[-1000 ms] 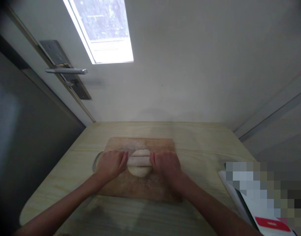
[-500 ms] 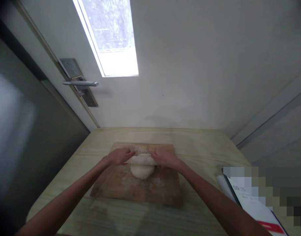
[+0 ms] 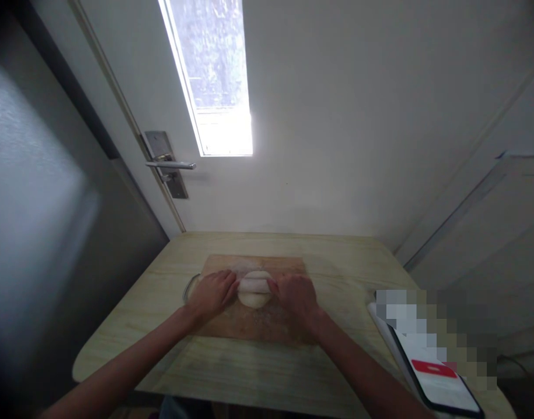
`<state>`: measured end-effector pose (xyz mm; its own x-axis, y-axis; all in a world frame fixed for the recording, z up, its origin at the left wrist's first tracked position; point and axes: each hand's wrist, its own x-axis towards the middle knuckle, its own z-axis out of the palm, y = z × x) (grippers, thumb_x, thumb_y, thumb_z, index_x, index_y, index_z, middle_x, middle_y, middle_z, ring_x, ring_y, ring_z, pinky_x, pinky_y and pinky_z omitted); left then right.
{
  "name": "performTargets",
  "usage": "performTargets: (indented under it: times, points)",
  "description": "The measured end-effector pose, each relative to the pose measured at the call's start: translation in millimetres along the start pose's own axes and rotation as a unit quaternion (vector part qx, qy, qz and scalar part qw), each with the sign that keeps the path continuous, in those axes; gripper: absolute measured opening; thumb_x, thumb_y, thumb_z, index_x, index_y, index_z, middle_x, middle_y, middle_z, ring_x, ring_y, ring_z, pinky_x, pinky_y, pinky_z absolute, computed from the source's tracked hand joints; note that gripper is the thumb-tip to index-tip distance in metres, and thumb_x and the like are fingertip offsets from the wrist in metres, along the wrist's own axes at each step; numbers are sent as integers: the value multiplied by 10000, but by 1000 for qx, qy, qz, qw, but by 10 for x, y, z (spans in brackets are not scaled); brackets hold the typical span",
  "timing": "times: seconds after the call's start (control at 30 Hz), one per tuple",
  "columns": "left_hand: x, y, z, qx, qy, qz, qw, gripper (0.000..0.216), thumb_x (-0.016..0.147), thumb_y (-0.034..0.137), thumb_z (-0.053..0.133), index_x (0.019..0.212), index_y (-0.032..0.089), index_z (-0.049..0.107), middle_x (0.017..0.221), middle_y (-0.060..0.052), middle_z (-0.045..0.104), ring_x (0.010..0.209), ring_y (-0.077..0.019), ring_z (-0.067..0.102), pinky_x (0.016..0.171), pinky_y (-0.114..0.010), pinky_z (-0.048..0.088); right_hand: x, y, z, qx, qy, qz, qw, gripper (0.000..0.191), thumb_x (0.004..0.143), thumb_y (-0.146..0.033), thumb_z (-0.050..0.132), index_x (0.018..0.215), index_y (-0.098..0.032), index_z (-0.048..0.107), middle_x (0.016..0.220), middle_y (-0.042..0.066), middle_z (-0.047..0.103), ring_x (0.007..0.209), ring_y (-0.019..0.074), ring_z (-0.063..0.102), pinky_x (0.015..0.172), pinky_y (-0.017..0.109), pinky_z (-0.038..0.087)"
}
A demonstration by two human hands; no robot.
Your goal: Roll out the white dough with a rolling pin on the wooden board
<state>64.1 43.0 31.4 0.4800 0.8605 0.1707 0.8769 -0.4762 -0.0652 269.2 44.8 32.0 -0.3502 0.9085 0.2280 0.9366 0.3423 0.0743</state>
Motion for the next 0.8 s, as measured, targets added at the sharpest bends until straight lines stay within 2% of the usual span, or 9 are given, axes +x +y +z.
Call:
performTargets:
  times: [0.2, 0.27, 0.4, 0.57, 0.67, 0.8]
  points:
    - [-24, 84, 58, 15, 30, -44, 998, 328, 845, 291, 234, 768, 156, 523, 742, -77, 563, 708, -206, 522, 644, -331, 363, -118, -79, 73, -10, 72, 34, 997, 355, 854, -284, 281, 687, -180, 576, 649, 50, 612, 603, 172, 542, 545, 269, 286]
    - [-7, 92, 85, 22, 30, -55, 998, 314, 833, 292, 259, 754, 159, 532, 708, -74, 568, 697, -208, 526, 632, -327, 361, -138, -74, 133, 5, 75, 37, 996, 348, 849, -279, 280, 700, -182, 579, 646, 43, 611, 589, 162, 539, 533, 263, 282]
    - [71, 80, 106, 24, 5, -86, 996, 324, 819, 308, 279, 721, 173, 556, 665, -65, 591, 640, -202, 545, 579, -307, 362, -74, -28, 192, 17, 32, 45, 998, 385, 845, -295, 263, 696, -189, 601, 621, 36, 623, 519, 158, 540, 471, 257, 261]
    - [219, 22, 77, 13, -59, -108, 992, 462, 840, 317, 191, 684, 170, 600, 633, -83, 616, 587, -209, 571, 525, -299, 371, 127, 17, 127, 2, -42, 49, 998, 463, 849, -280, 234, 605, -177, 614, 594, 60, 634, 529, 179, 569, 467, 264, 293]
    - [306, -33, 78, 13, -85, -103, 991, 507, 839, 295, 164, 664, 158, 619, 635, -104, 625, 605, -226, 583, 529, -314, 382, 229, 66, 97, -6, -83, 12, 996, 415, 839, -238, 250, 647, -165, 610, 629, 67, 637, 564, 179, 576, 483, 260, 318]
    - [425, -132, 115, -14, -115, -82, 990, 481, 821, 270, 196, 661, 146, 632, 662, -113, 636, 626, -226, 590, 542, -315, 391, 341, 175, 175, 15, -117, -76, 990, 300, 804, -189, 316, 740, -160, 608, 687, 68, 639, 605, 166, 570, 510, 245, 338]
